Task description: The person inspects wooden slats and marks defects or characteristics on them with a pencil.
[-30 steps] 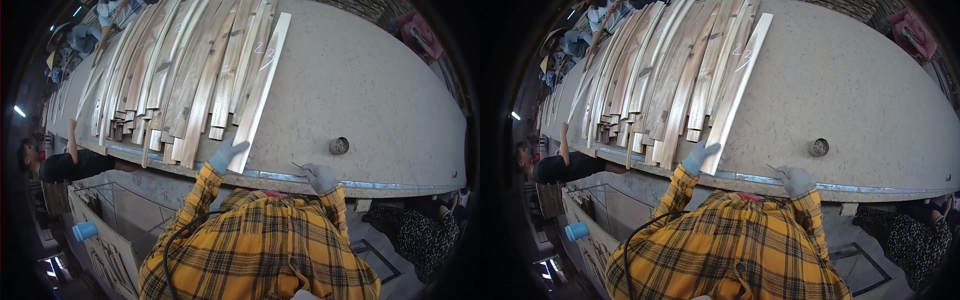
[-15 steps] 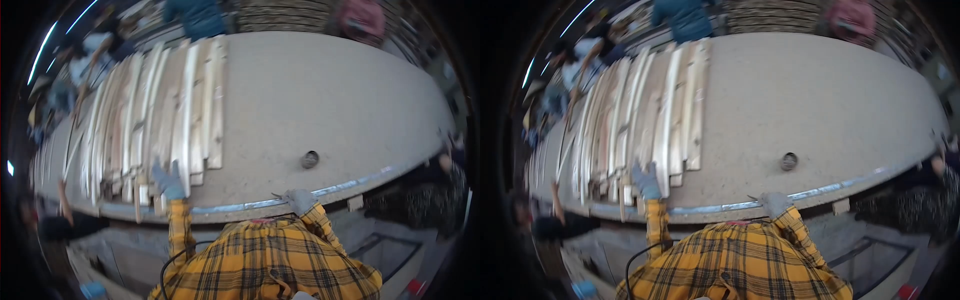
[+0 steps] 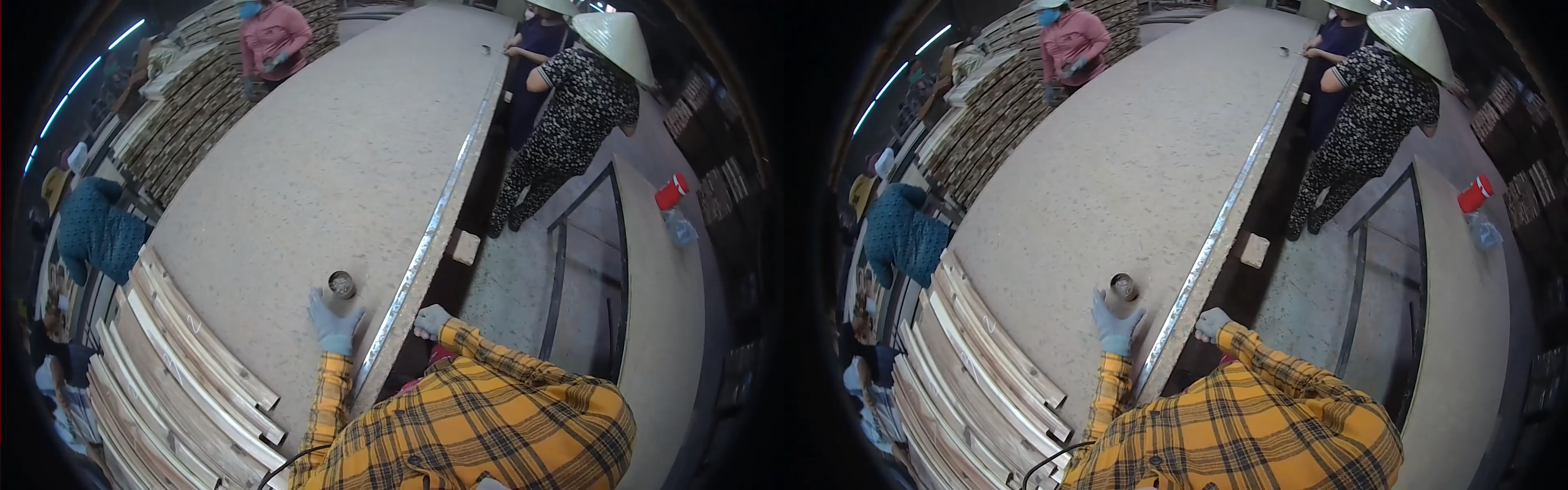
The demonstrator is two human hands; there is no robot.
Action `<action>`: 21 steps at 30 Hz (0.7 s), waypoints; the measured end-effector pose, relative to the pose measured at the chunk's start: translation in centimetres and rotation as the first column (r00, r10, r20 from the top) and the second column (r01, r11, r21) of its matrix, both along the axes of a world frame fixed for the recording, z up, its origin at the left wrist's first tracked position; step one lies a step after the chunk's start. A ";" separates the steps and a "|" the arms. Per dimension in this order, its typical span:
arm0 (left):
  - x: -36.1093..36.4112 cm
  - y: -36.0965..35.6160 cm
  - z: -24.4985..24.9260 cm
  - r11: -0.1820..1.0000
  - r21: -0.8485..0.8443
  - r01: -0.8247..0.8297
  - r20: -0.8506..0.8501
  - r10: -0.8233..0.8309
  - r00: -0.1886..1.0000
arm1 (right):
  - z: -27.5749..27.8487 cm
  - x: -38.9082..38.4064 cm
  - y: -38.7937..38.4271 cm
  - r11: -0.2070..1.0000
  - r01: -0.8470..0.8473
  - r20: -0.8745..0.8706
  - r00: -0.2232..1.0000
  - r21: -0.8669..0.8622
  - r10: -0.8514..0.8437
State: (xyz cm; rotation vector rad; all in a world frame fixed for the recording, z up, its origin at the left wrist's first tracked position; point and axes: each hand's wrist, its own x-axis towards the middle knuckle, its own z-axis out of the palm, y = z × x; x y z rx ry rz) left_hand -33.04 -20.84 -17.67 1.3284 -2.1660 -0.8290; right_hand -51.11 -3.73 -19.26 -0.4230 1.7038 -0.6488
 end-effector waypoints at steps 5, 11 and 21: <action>-3.0 -0.8 -0.8 0.956 0.214 -0.200 0.010 0.202 0.979 | -0.9 1.9 2.3 0.955 0.177 0.184 0.974 -0.236 -0.135; -2.4 -1.3 -0.6 0.919 0.155 -0.362 -0.031 0.371 0.928 | -3.0 3.4 0.7 0.917 0.298 0.313 0.926 -0.264 -0.211; -2.6 -2.2 -3.6 0.909 -0.115 -0.401 -0.091 0.393 0.915 | -2.8 -1.7 -0.2 0.950 0.269 0.542 0.828 -0.161 -0.143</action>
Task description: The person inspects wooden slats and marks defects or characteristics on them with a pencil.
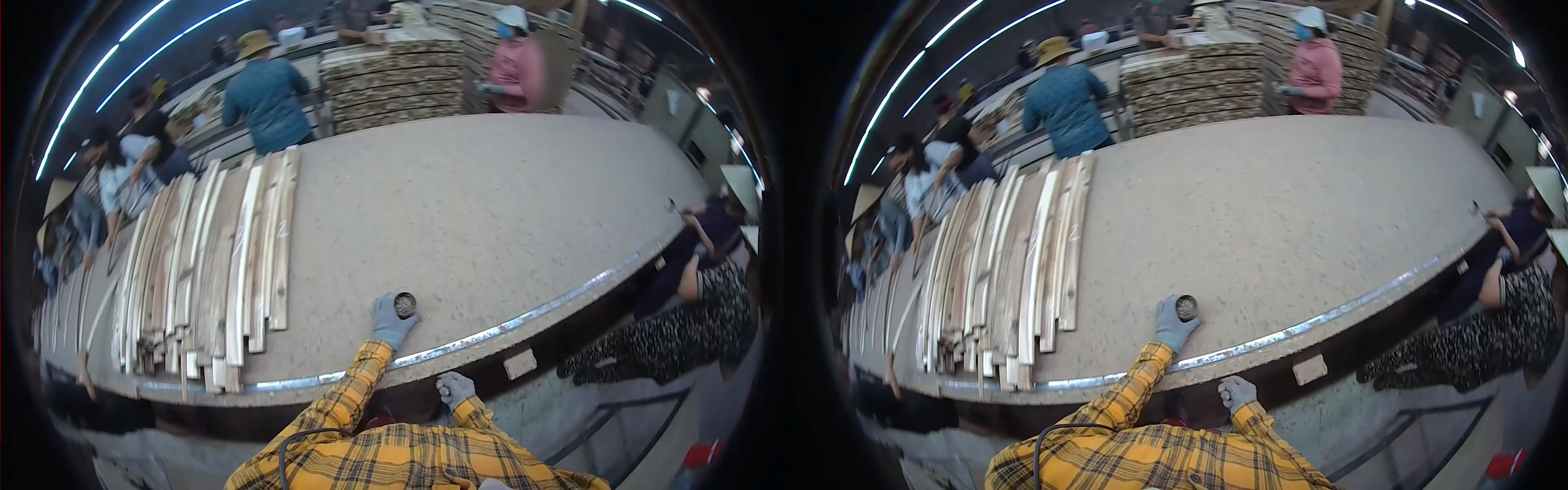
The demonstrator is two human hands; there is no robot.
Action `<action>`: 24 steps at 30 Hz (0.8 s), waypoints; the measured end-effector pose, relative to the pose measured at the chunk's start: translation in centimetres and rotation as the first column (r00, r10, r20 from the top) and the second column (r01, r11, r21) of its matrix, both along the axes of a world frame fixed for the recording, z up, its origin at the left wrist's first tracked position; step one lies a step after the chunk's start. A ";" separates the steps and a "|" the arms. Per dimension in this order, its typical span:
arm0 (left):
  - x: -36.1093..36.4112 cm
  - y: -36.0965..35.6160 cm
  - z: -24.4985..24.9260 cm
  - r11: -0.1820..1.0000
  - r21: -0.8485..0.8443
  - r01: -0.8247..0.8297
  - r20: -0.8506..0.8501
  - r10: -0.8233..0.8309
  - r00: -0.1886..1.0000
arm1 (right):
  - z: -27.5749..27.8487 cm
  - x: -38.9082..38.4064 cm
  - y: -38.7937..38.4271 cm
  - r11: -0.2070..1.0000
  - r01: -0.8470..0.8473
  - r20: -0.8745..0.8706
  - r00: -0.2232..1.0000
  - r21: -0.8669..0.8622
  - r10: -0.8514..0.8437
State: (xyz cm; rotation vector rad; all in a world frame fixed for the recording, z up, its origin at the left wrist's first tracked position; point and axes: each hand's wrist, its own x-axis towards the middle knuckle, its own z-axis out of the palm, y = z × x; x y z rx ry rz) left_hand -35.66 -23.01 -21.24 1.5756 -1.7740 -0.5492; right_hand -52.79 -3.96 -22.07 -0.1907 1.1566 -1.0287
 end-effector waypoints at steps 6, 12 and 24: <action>0.0 0.5 -0.6 0.998 -0.034 -0.046 0.031 0.047 0.998 | 0.3 -3.0 0.5 0.994 0.091 0.020 0.996 0.059 -0.092; -0.1 3.3 -0.9 0.993 -0.020 -0.114 -0.082 0.112 0.990 | -1.7 -6.0 -2.1 0.996 0.075 0.190 0.978 0.043 -0.082; -0.7 3.4 0.9 0.987 -0.028 -0.157 0.018 0.157 0.987 | -10.5 -7.3 -3.6 0.867 0.070 0.473 0.814 0.493 -0.335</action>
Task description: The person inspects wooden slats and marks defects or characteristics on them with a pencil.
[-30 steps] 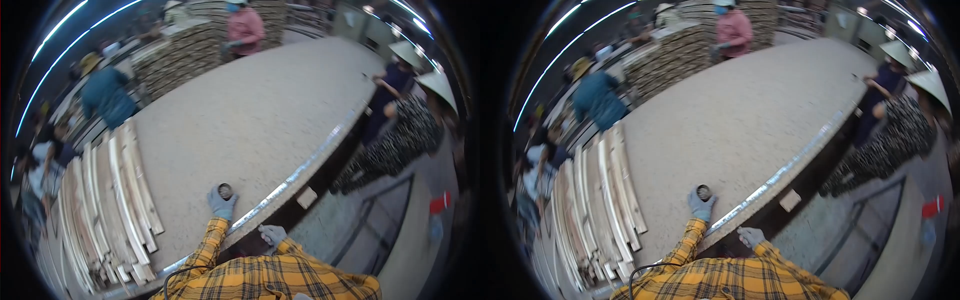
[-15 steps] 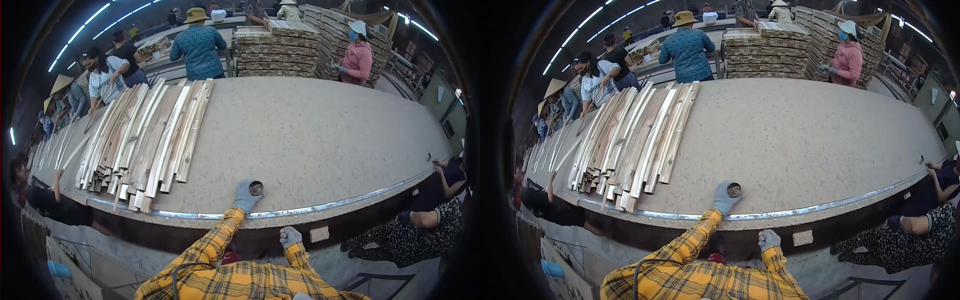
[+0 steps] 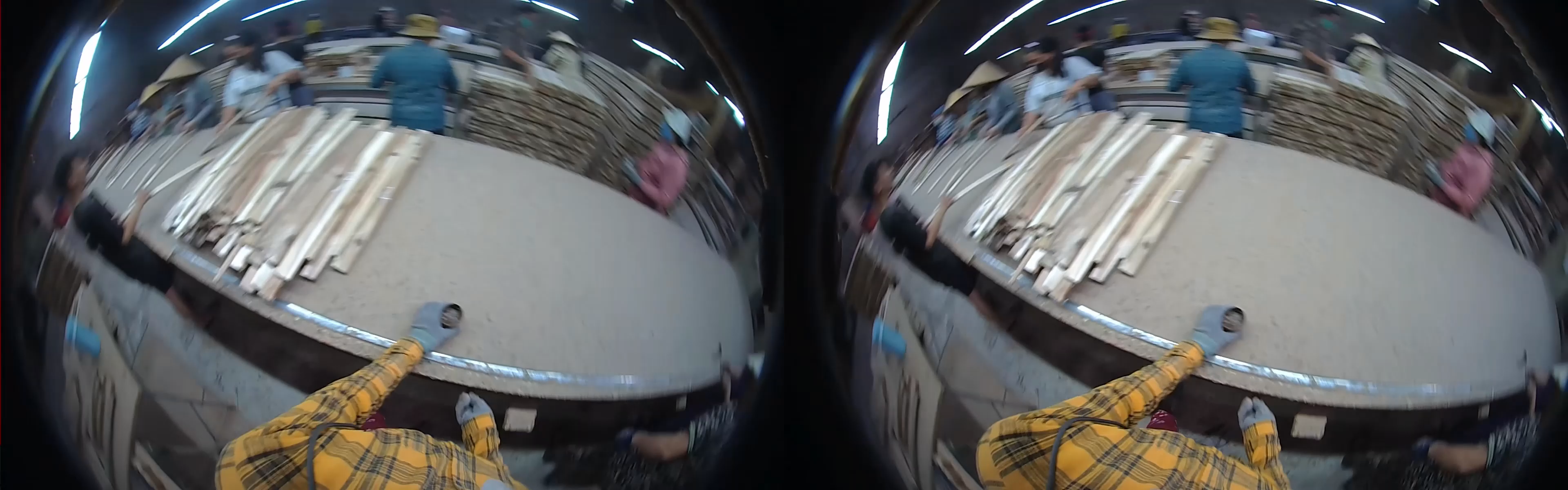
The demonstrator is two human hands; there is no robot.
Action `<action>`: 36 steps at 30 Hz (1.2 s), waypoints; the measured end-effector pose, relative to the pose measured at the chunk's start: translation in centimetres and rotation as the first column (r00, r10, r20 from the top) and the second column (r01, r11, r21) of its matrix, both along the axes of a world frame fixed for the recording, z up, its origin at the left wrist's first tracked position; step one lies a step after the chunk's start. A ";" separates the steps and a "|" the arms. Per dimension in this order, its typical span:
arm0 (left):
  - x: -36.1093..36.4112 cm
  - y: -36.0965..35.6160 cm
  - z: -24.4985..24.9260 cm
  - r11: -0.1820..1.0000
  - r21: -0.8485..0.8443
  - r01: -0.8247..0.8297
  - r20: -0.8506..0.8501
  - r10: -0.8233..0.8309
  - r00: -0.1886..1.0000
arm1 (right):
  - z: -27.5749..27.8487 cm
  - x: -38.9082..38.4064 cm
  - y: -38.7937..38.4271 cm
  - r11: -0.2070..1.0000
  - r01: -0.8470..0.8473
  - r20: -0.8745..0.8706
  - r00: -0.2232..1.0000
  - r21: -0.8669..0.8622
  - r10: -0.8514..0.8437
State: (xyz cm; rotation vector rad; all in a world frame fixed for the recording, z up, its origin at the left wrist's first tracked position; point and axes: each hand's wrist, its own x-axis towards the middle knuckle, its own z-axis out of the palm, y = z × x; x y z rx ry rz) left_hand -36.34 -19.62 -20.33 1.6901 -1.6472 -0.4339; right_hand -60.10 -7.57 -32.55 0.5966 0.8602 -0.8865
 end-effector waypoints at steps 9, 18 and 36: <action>0.1 0.5 0.1 0.995 0.081 -0.063 0.007 0.063 0.998 | 14.2 2.7 -1.7 0.952 -0.260 0.050 0.961 -0.163 0.271; 0.2 -0.2 -0.9 0.996 0.053 -0.066 0.022 0.065 0.998 | 12.7 1.7 -1.0 0.966 -0.248 -0.122 0.964 -0.076 0.238; -1.4 -0.1 -1.6 0.989 0.013 -0.147 -0.055 0.147 0.988 | -2.9 -7.7 -3.9 0.965 -0.228 0.345 0.902 -0.130 0.260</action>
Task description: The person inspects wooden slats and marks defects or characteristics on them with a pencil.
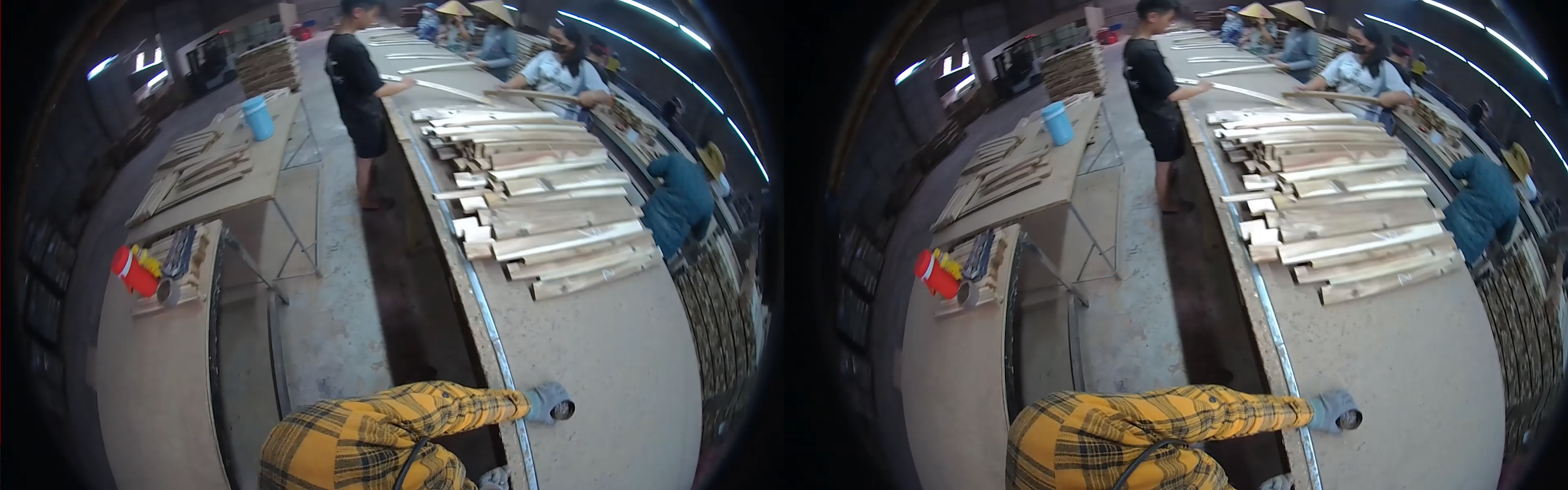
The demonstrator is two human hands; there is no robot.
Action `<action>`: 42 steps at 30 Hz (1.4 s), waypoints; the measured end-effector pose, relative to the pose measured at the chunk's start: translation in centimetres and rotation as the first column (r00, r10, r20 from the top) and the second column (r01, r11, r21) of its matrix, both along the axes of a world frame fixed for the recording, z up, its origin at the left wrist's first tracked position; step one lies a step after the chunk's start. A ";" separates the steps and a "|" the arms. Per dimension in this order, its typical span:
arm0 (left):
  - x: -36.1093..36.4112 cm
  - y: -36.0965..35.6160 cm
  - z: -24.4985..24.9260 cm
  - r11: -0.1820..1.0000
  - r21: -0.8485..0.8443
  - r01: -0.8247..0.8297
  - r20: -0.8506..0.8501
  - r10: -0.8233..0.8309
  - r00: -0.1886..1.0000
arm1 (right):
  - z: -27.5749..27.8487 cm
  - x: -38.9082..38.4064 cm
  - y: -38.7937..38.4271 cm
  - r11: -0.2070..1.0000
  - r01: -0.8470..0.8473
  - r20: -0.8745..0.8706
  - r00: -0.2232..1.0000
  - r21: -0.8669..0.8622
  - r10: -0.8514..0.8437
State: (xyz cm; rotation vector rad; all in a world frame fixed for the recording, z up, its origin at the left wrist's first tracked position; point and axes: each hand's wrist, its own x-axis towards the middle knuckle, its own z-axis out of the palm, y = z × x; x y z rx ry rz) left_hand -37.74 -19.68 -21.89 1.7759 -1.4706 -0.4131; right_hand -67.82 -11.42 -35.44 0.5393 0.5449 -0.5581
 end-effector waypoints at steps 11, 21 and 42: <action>0.3 4.8 -0.1 0.997 -0.040 -0.066 -0.006 0.066 0.998 | 2.0 5.0 -5.3 0.947 -0.316 0.060 0.946 -0.064 0.320; 0.0 3.9 -1.2 0.988 -0.135 -0.075 0.050 0.083 0.995 | -2.1 10.7 -6.3 0.929 -0.367 0.193 0.910 -0.032 0.366; 0.0 4.7 -0.3 0.995 -0.081 -0.054 0.131 0.065 0.989 | -4.8 2.7 -4.8 0.982 0.145 0.309 0.946 -0.118 -0.102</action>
